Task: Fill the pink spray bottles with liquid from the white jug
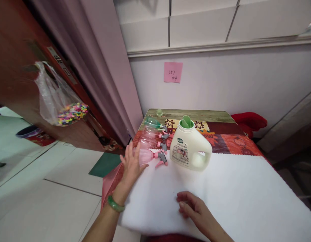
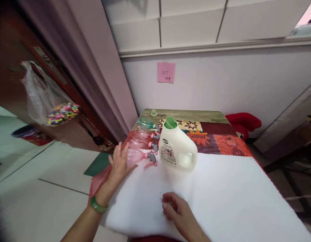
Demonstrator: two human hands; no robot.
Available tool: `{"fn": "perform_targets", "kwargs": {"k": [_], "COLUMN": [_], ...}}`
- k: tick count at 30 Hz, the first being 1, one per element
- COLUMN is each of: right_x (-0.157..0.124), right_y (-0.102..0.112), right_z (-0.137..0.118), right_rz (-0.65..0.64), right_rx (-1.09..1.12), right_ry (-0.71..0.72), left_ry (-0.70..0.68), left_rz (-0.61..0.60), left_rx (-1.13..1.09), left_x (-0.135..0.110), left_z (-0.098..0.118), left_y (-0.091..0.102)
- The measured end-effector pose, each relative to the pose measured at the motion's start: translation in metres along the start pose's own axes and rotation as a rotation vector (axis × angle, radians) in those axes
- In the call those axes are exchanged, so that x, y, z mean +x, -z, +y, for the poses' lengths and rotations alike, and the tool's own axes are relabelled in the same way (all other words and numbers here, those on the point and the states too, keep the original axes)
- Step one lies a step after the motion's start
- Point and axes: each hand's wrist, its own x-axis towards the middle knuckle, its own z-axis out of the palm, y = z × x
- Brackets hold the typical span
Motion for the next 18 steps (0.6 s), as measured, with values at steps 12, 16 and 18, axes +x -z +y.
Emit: {"fn": "perform_targets", "kwargs": {"k": [12, 16, 18], "right_x": [-0.001, -0.003, -0.002], "right_y": [-0.008, -0.009, -0.009], "right_z": [-0.004, -0.003, -0.003], "right_rz": [0.057, 0.07, 0.06], "right_rx": [-0.033, -0.034, -0.026], "right_ry": [0.011, 0.024, 0.026], "left_ry": [0.009, -0.022, -0.03], "left_rz": [-0.025, -0.053, -0.068], "left_rx": [-0.394, -0.419, -0.428], "left_x": [0.018, 0.034, 0.041], "left_z": [-0.02, -0.026, -0.029], "left_y": [-0.02, -0.022, -0.023]}}
